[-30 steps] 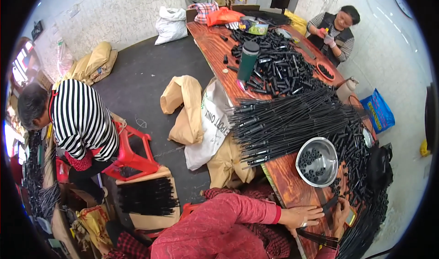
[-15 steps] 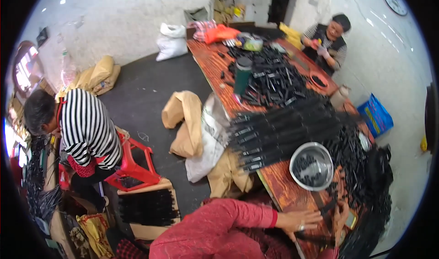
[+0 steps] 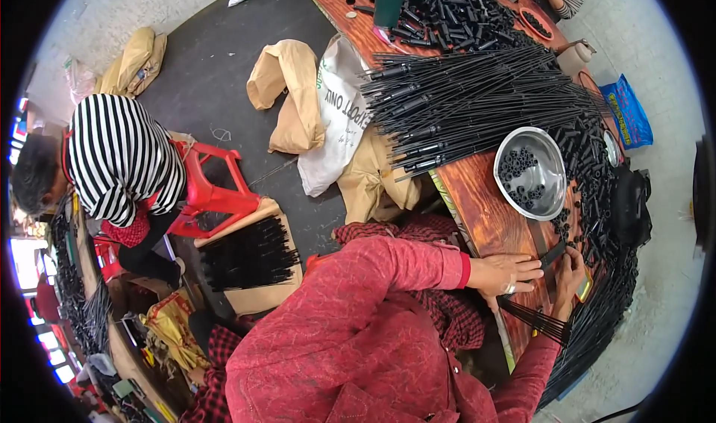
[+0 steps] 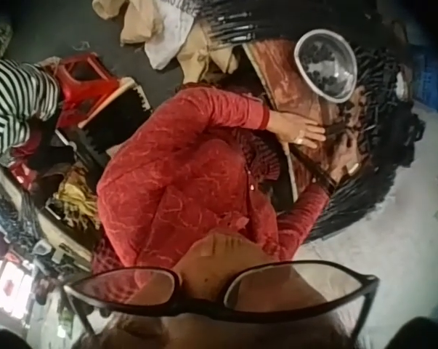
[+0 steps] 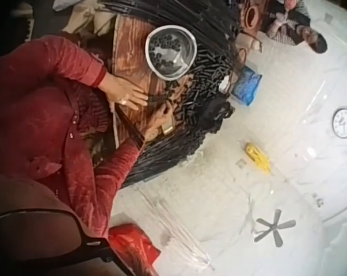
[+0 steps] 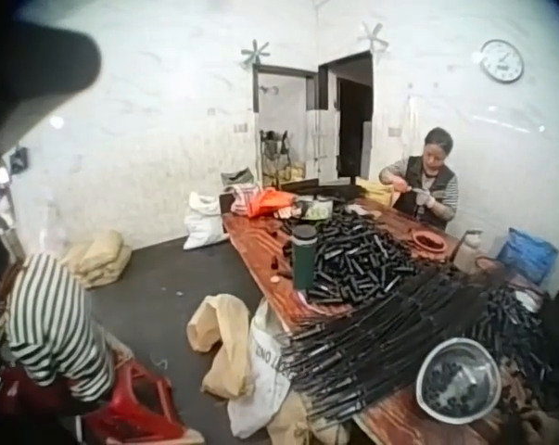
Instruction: Assembling and processing black plastic or rubber strips using pliers at a workbench.
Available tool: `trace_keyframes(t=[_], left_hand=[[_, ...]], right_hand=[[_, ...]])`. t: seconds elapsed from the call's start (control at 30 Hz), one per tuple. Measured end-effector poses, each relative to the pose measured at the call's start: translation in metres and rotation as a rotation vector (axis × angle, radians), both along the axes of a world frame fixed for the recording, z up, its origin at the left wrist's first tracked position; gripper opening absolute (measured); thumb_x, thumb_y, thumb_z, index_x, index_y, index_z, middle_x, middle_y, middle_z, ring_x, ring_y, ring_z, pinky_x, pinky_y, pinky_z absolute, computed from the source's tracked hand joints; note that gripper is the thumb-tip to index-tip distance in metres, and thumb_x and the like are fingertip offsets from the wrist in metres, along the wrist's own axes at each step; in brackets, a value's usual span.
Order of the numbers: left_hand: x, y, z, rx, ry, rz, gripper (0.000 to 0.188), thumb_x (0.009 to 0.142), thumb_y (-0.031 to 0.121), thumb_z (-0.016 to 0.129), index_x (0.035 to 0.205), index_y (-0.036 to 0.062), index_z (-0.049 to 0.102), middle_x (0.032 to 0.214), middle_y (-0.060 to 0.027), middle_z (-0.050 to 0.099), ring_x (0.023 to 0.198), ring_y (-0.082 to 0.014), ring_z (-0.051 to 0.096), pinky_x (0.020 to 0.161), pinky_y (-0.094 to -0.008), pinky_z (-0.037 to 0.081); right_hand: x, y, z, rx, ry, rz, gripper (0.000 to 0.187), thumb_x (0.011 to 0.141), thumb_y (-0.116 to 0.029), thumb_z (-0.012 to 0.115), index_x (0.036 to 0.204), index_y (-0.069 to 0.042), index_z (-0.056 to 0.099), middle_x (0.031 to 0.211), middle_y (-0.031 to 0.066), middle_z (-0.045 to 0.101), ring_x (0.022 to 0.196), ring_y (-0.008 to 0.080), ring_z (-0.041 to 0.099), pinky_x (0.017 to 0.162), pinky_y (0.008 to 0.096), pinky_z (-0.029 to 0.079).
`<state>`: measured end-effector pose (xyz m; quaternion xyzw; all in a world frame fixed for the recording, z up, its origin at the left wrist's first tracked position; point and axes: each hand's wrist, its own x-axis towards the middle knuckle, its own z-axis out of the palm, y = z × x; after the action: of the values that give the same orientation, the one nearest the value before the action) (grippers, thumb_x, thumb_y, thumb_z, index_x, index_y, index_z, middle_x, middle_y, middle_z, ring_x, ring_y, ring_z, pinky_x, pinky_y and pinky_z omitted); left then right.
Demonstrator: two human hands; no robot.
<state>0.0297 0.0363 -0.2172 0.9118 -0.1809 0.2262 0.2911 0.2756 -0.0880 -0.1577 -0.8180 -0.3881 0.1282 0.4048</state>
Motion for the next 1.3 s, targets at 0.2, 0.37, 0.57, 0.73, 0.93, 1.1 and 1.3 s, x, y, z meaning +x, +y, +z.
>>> trace_keyframes(t=[0.2,0.37,0.57,0.73,0.93,1.1,1.3], left_hand=[[-0.003,-0.001,-0.001,0.005,-0.002,0.007,0.109,0.065,0.064,0.082,0.145,-0.0002,0.047,0.163,-0.0296,0.020,0.154,-0.0456,0.013,0.126,-0.0536,0.010],[0.007,-0.009,-0.010,-0.046,-0.054,-0.019,0.116,0.061,0.064,0.084,0.146,-0.0042,0.044,0.164,-0.0313,0.016,0.154,-0.0458,0.011,0.125,-0.0556,0.009],[0.000,-0.006,-0.003,-0.082,-0.009,-0.051,0.115,0.059,0.056,0.089,0.147,-0.0043,0.043,0.164,-0.0310,0.015,0.155,-0.0461,0.008,0.126,-0.0546,0.011],[-0.005,-0.007,0.000,-0.033,-0.049,-0.051,0.114,0.059,0.057,0.088,0.147,-0.0021,0.045,0.164,-0.0305,0.017,0.154,-0.0456,0.011,0.126,-0.0536,0.011],[-0.005,-0.001,0.002,-0.063,-0.002,-0.047,0.120,0.061,0.049,0.091,0.156,0.0035,0.032,0.166,-0.0262,0.015,0.154,-0.0464,0.013,0.124,-0.0570,0.018],[-0.010,0.010,0.042,0.018,0.129,-0.017,0.111,0.069,0.045,0.087,0.159,0.0121,0.031,0.167,-0.0185,0.018,0.154,-0.0430,0.017,0.124,-0.0525,0.024],[0.001,0.000,0.057,0.117,0.221,-0.037,0.105,0.069,0.047,0.087,0.155,0.0117,0.038,0.166,-0.0175,0.022,0.153,-0.0401,0.021,0.124,-0.0479,0.025]], right_hand=[[-0.005,0.000,0.006,-0.036,0.084,-0.011,0.023,0.099,-0.008,0.058,0.118,0.002,0.065,0.105,0.0037,0.066,0.091,0.0129,0.059,0.084,0.0265,0.047],[0.003,-0.016,-0.003,-0.047,-0.142,0.042,0.021,0.099,-0.012,0.056,0.112,0.002,0.066,0.099,0.0041,0.065,0.087,0.0141,0.059,0.078,0.0282,0.047],[-0.005,-0.003,-0.008,-0.010,-0.096,0.009,0.020,0.097,-0.008,0.057,0.111,0.004,0.065,0.099,0.0074,0.066,0.089,0.0176,0.061,0.082,0.0299,0.048],[-0.022,-0.006,0.000,0.018,-0.179,-0.028,0.018,0.095,-0.004,0.057,0.109,0.004,0.065,0.100,0.0111,0.067,0.093,0.0216,0.063,0.087,0.0324,0.048],[-0.019,-0.004,-0.008,0.061,-0.267,-0.007,0.009,0.093,-0.005,0.063,0.099,0.002,0.064,0.098,0.0148,0.066,0.093,0.0273,0.064,0.087,0.0347,0.049],[-0.025,0.011,0.008,0.100,-0.481,0.031,0.010,0.091,-0.006,0.063,0.099,0.000,0.063,0.098,0.0145,0.063,0.095,0.0324,0.063,0.086,0.0387,0.050],[-0.061,-0.030,0.052,0.151,-0.569,-0.160,0.015,0.086,-0.003,0.066,0.101,-0.002,0.068,0.094,0.0138,0.066,0.092,0.0347,0.065,0.080,0.0432,0.052]])
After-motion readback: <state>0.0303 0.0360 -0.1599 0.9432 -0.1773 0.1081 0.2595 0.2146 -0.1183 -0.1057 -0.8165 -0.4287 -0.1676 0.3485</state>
